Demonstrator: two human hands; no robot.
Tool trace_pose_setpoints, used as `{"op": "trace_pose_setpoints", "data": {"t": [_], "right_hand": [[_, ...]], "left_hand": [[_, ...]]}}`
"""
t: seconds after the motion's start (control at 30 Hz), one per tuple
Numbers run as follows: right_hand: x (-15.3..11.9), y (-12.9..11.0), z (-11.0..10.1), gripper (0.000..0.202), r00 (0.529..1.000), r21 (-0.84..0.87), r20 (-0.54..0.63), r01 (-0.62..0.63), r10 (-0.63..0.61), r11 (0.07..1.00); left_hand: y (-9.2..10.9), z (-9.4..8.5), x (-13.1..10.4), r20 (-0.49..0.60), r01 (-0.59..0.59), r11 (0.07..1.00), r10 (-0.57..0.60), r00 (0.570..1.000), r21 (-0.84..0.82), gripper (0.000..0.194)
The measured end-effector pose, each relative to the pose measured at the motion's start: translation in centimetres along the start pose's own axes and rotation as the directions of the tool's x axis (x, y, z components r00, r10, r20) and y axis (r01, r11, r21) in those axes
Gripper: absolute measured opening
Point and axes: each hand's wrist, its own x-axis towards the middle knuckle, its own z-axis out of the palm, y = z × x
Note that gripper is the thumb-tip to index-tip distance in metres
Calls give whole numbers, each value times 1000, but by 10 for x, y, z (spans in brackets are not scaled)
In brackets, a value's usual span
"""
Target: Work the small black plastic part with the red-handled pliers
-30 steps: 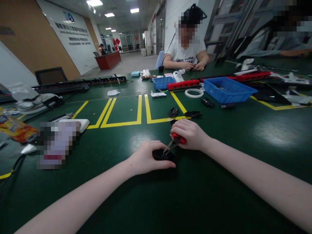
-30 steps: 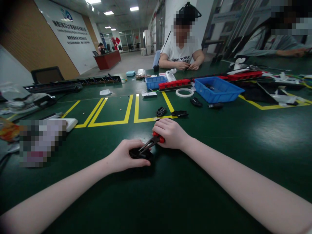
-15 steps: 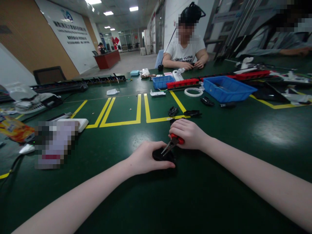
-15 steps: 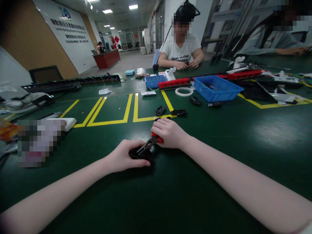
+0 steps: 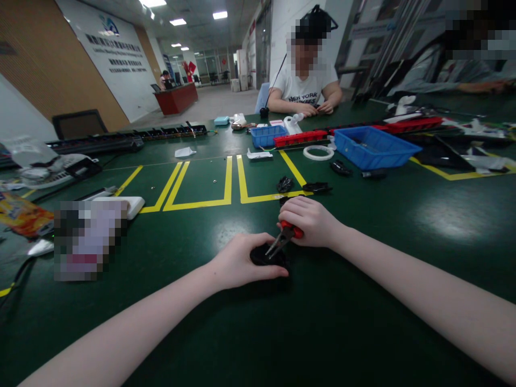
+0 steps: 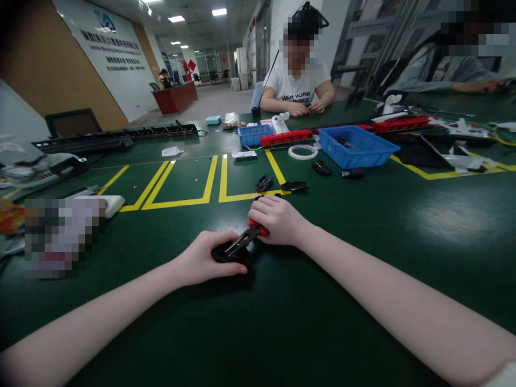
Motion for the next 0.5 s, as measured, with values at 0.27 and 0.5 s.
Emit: {"op": "trace_pose_setpoints", "data": {"t": [0.27, 0.5], "right_hand": [[1, -2, -1, 2, 999, 1, 35, -8, 8, 1000], [2, -2, -1, 7, 997, 4, 71, -2, 2, 1000]], "left_hand": [[1, -1, 0, 18, 18, 1000, -18, 1000, 6, 38], [1, -2, 0, 27, 29, 1000, -28, 999, -7, 41]]}}
